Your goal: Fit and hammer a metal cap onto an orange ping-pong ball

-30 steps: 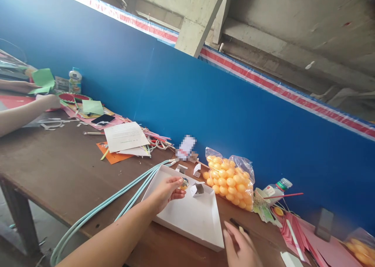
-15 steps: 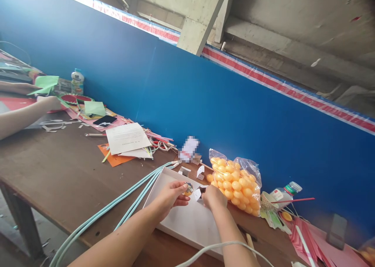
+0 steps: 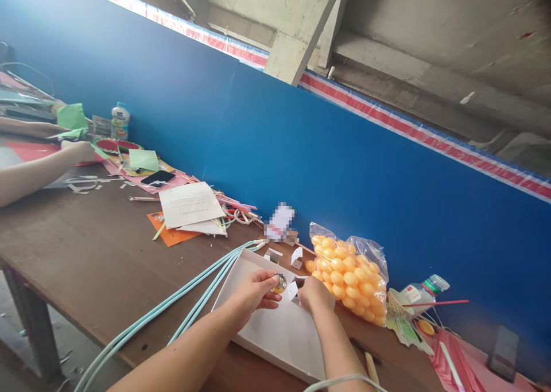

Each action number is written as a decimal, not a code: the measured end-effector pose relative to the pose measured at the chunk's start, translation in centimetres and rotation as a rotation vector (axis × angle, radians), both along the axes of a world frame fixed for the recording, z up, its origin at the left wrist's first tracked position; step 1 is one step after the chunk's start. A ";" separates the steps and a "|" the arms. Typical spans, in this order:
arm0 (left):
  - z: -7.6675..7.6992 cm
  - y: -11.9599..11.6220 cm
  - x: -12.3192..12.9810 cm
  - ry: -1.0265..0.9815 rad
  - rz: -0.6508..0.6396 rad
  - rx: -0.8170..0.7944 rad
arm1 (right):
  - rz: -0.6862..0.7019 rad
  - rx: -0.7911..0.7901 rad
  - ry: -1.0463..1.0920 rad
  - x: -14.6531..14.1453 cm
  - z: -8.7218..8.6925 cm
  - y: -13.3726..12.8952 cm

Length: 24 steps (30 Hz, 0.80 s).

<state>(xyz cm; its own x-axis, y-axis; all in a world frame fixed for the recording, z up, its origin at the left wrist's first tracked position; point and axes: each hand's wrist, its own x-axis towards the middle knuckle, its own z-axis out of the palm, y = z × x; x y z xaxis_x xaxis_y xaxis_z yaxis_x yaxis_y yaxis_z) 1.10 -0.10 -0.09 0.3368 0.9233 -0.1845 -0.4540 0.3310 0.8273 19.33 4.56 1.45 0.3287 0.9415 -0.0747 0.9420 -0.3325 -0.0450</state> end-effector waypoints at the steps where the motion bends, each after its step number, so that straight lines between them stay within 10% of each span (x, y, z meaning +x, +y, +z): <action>1: 0.0 0.0 0.0 0.003 0.001 -0.001 | 0.010 0.007 0.002 0.0 0.0 -0.1; 24: -0.2 0.1 0.2 0.014 0.029 -0.007 | 0.080 -0.013 0.127 0.3 -0.3 -0.6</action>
<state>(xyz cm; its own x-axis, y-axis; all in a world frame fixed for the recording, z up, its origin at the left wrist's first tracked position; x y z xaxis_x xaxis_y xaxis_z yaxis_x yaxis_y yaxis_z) 1.26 0.00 -0.30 0.3071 0.9315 -0.1951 -0.4520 0.3231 0.8314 19.66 3.93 1.19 0.2398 0.9630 -0.1232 0.9525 -0.2579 -0.1620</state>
